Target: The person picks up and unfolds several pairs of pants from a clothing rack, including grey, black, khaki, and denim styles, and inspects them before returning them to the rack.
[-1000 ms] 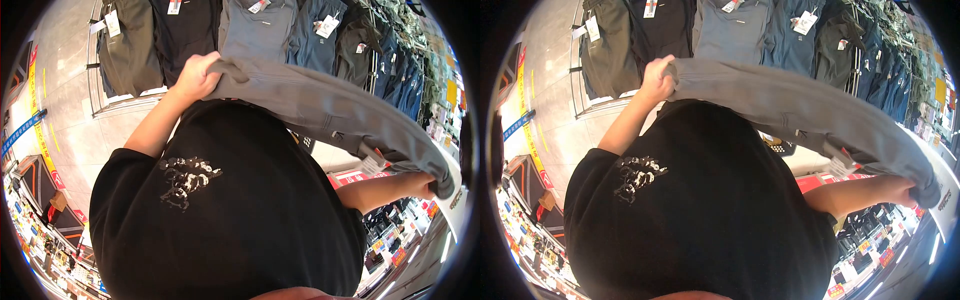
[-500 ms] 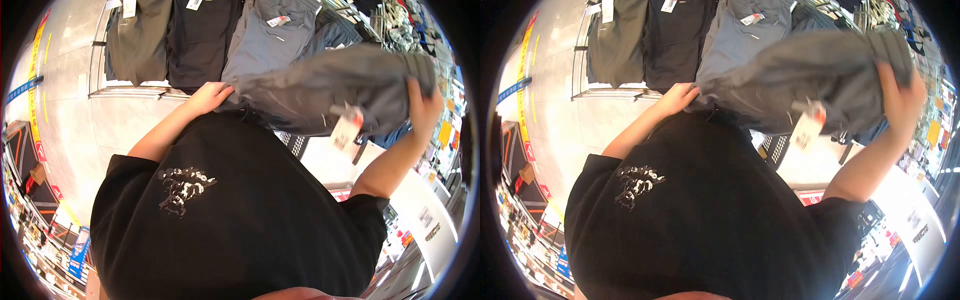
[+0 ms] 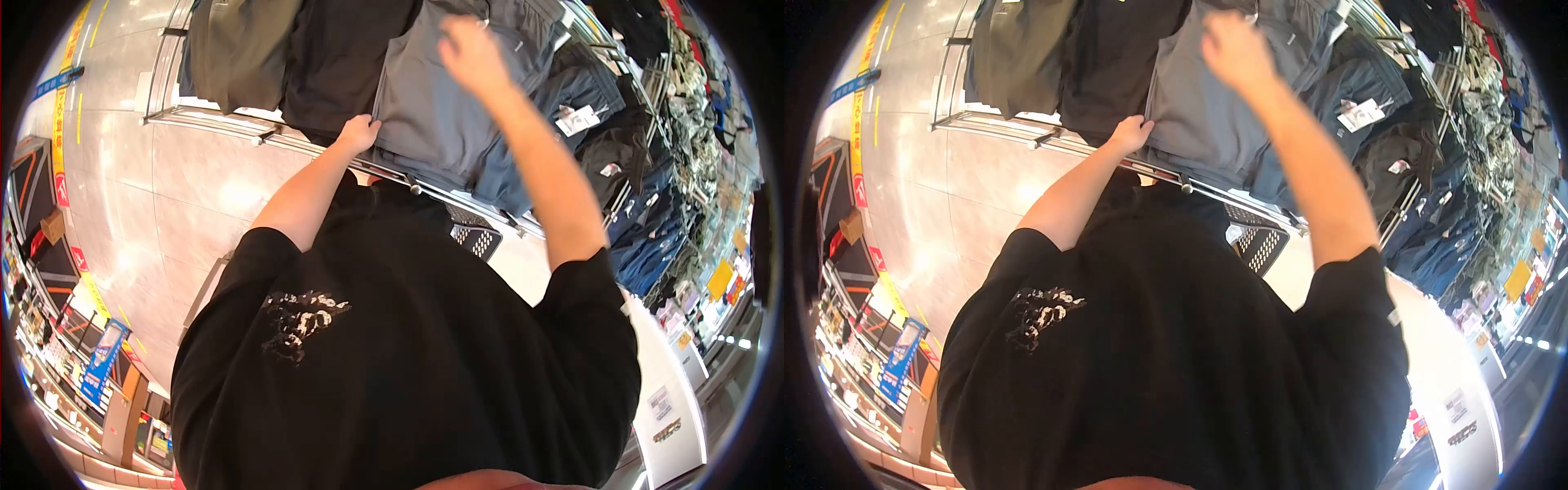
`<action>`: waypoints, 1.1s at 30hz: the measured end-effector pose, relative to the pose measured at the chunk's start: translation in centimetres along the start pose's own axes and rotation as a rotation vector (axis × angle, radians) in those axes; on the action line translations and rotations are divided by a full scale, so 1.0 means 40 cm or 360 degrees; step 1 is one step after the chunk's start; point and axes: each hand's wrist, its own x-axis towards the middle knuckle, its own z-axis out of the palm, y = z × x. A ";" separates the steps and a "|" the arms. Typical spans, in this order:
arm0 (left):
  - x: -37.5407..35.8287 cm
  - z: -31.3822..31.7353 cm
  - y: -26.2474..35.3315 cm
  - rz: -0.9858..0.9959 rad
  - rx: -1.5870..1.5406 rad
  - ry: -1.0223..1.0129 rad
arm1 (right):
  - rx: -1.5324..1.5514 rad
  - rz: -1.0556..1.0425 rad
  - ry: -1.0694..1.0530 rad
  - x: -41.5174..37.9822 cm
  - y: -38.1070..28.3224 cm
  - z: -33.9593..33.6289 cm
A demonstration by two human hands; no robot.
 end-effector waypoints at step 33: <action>0.220 -0.782 -0.395 0.0725 0.0936 0.0710 | 0.0143 0.2367 0.0153 -0.666 -0.644 0.089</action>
